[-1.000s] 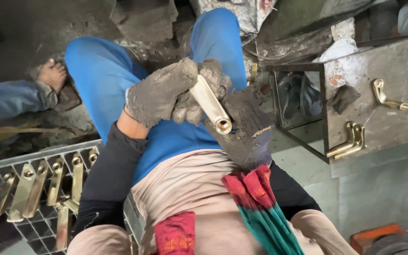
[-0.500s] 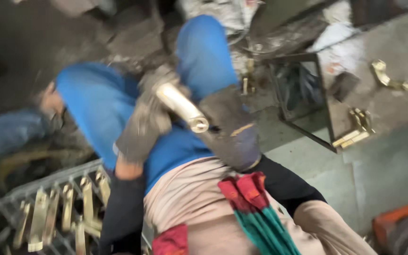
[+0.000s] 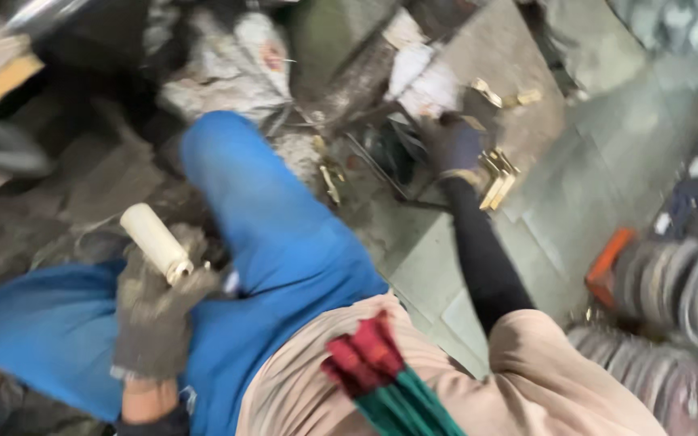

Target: The person is polishing metal fixtures by pressing them against a rotating buffing wheel. They pick up gold-colored handles from a grid tray, rotate them to buff various surfaces, and place them on a nearby work surface.

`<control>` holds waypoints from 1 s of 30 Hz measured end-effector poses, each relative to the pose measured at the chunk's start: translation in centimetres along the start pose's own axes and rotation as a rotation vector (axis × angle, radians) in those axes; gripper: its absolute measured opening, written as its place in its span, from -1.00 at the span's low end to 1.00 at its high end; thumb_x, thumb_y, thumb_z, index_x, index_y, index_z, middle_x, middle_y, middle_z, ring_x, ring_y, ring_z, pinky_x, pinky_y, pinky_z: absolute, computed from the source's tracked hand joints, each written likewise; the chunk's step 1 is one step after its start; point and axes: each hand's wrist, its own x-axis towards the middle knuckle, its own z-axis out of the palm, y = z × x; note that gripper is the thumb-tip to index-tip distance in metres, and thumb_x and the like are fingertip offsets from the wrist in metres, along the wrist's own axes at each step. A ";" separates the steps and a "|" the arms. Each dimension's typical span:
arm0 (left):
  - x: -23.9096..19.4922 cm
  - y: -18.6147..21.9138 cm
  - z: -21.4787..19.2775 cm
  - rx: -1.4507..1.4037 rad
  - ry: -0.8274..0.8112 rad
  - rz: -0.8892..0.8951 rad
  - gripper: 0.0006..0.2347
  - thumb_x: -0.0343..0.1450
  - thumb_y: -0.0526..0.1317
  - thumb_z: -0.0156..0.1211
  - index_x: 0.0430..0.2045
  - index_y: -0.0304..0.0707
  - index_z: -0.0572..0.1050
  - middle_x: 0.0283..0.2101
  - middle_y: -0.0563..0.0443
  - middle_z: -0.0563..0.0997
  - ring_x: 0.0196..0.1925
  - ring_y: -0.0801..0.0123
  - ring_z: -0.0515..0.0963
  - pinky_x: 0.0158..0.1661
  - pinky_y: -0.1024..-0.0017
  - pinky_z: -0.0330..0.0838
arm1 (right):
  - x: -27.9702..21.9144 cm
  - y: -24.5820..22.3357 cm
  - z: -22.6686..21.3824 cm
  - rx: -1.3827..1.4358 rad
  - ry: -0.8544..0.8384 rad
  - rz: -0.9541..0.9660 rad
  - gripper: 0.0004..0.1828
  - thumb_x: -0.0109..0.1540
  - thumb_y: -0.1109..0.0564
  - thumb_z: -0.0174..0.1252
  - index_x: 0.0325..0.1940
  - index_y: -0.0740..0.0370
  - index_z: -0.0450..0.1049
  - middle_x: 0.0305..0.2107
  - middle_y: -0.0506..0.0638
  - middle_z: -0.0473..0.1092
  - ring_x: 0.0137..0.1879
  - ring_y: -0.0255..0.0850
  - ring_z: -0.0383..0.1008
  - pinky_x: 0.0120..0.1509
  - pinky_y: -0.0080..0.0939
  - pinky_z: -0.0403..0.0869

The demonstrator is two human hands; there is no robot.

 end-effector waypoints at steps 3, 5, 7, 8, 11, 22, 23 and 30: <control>0.6 -1.3 -1.8 -0.350 0.048 -0.568 -0.75 0.29 -0.32 0.36 -0.18 -0.31 0.55 -0.27 0.02 0.58 -0.25 0.42 0.53 -0.19 0.38 0.45 | 2.7 1.1 -1.4 0.093 -0.225 0.237 -0.47 0.10 -0.26 0.36 -0.10 0.20 0.66 -0.27 0.24 0.56 -0.11 0.06 0.58 0.06 -0.01 0.46; 1.1 -2.6 -3.1 -0.115 -0.013 -0.616 -0.85 0.33 -0.21 0.35 -0.35 -0.28 0.61 -0.50 0.06 0.60 -0.46 0.42 0.55 -0.35 0.38 0.42 | 2.6 -1.9 -2.8 0.057 -0.289 0.378 -0.58 0.10 -0.14 0.34 -0.19 0.23 0.54 -0.29 0.28 0.53 -0.11 0.08 0.56 0.03 0.03 0.47; 1.1 -4.2 -3.6 -0.380 0.116 -0.611 -0.84 0.31 -0.23 0.35 -0.34 -0.29 0.58 -0.46 0.16 0.60 -0.43 0.52 0.51 -0.34 0.43 0.43 | 1.0 -6.9 -3.9 0.169 -0.211 0.072 -0.66 0.17 0.00 0.38 -0.24 0.29 0.46 -0.34 0.21 0.50 -0.16 0.04 0.53 0.00 0.01 0.48; 1.1 -5.1 -3.8 -0.376 0.142 -0.573 -0.84 0.31 -0.23 0.35 -0.35 -0.29 0.56 -0.47 0.15 0.58 -0.43 0.52 0.50 -0.36 0.43 0.43 | 0.3 -9.8 -4.3 0.260 -0.152 -0.243 -0.69 0.25 0.07 0.42 -0.28 0.32 0.46 -0.35 0.16 0.48 -0.16 0.02 0.50 0.03 -0.01 0.48; 0.8 -7.6 -4.1 -0.457 0.254 -0.547 -0.82 0.25 -0.27 0.38 -0.37 -0.29 0.52 -0.47 0.13 0.55 -0.45 0.51 0.49 -0.39 0.41 0.44 | -4.4 -19.5 -5.3 1.067 -0.579 -0.190 -0.80 0.31 0.30 0.22 -0.02 0.21 0.37 -0.24 -0.10 0.43 -0.17 -0.27 0.46 -0.10 -0.23 0.49; -0.5 -17.3 -1.3 -0.514 0.364 -0.276 -0.71 0.27 -0.33 0.39 -0.18 -0.36 0.50 -0.17 -0.04 0.63 -0.15 0.27 0.57 -0.12 0.28 0.51 | -15.2 -44.5 -1.6 0.353 -0.705 -0.429 -0.43 0.11 -0.35 0.39 -0.26 0.23 0.67 -0.44 0.17 0.58 -0.24 -0.01 0.64 -0.12 -0.05 0.56; -0.9 -18.7 -0.9 -0.513 0.362 -0.312 -0.74 0.28 -0.34 0.39 -0.20 -0.37 0.51 -0.19 -0.06 0.63 -0.16 0.24 0.57 -0.13 0.24 0.52 | -15.2 -44.3 -1.3 0.301 -0.663 -0.620 -0.49 0.16 -0.36 0.35 -0.22 0.13 0.67 -0.45 0.15 0.57 -0.25 0.02 0.62 -0.13 0.01 0.54; -1.7 -22.4 -0.3 0.251 0.166 -0.168 -0.78 0.39 -0.31 0.30 -0.11 -0.35 0.58 -0.09 -0.20 0.65 -0.04 0.02 0.65 0.02 0.25 0.53 | -14.4 -42.4 -3.0 0.831 -0.250 -0.796 -0.30 0.07 -0.14 0.42 0.16 0.26 0.40 -0.08 0.24 0.48 0.02 0.19 0.50 0.08 0.08 0.49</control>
